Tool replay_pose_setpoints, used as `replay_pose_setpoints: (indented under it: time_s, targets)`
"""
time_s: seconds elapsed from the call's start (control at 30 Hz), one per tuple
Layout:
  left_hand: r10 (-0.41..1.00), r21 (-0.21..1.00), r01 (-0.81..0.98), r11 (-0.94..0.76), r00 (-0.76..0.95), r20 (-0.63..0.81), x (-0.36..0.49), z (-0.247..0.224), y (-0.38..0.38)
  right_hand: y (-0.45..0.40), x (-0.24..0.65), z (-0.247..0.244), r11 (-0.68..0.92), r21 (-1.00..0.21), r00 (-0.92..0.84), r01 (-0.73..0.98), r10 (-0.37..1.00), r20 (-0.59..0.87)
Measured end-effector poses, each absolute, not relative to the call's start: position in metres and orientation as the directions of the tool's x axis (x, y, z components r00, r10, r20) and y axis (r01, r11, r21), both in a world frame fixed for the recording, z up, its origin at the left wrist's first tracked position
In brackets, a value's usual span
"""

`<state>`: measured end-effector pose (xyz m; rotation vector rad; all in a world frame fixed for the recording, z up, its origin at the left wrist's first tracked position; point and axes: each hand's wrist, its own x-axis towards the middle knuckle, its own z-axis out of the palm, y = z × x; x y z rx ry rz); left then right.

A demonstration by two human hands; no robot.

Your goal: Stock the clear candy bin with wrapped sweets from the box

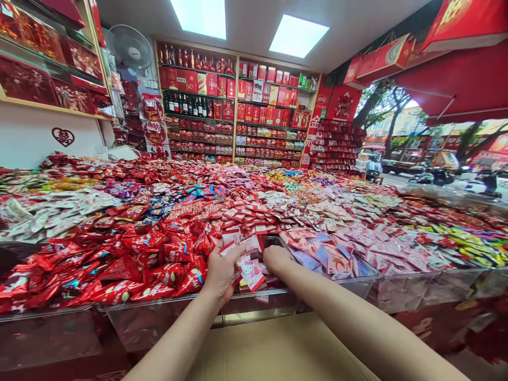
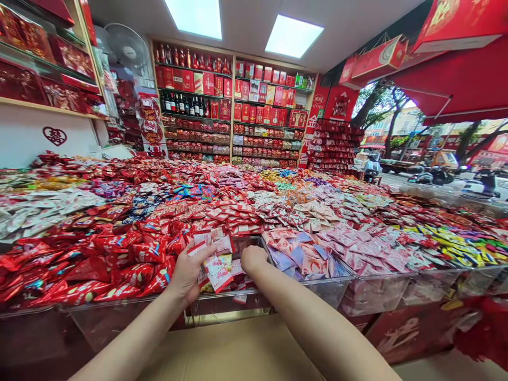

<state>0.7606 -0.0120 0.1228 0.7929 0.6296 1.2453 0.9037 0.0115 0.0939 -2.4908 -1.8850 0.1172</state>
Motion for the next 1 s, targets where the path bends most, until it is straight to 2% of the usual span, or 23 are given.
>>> replay_pose_setpoints:
  time_s: [0.1,0.2,0.27,0.33,0.4,0.47,0.63,0.77,0.87,0.93,1.0]
  targets:
    - [0.977,0.805,-0.580,0.124,0.214,0.004,0.761,0.123,-0.012,0.007,0.904,0.112,-0.236,-0.104,0.239,0.966,0.971,0.016]
    - [0.976,0.807,-0.578,0.119,0.216,0.011,0.761,0.122,-0.012,0.002,0.909,0.138,-0.179,-0.231,0.197,0.956,0.979,0.055]
    - [0.977,0.810,-0.577,0.108,0.212,0.021,0.762,0.121,-0.011,-0.005,0.912,0.152,-0.113,-0.508,0.156,0.854,0.987,0.042]
    - [0.979,0.812,-0.576,0.097,0.204,0.028,0.762,0.120,-0.011,-0.013,0.911,0.157,-0.006,-0.813,0.055,0.582,0.998,0.032]
    - [0.978,0.814,-0.573,0.091,0.205,0.035,0.762,0.119,-0.010,-0.020,0.909,0.157,0.095,-0.944,-0.086,0.315,0.994,0.071]
    - [0.977,0.817,-0.569,0.086,0.210,0.043,0.762,0.119,-0.010,-0.026,0.906,0.153,0.154,-0.955,-0.176,0.255,0.978,0.111]
    - [0.983,0.810,-0.578,0.095,0.182,0.014,0.761,0.122,-0.009,-0.035,0.911,0.153,0.266,-0.904,0.018,0.333,0.957,0.289]
    - [0.975,0.763,-0.631,0.141,0.224,0.005,0.760,0.122,-0.007,-0.042,0.916,0.151,0.382,-0.899,-0.060,0.214,0.924,0.379]
    - [0.963,0.780,-0.610,0.144,0.267,0.032,0.759,0.121,-0.008,-0.044,0.915,0.140,0.478,-0.836,-0.098,0.270,0.877,0.470]
    - [0.970,0.800,-0.590,0.110,0.239,0.043,0.759,0.120,-0.010,-0.044,0.913,0.132,0.510,-0.809,-0.068,0.292,0.855,0.515]
    - [0.982,0.809,-0.585,0.064,0.182,0.054,0.759,0.120,-0.012,-0.044,0.909,0.127,0.478,-0.860,0.009,0.179,0.873,0.488]
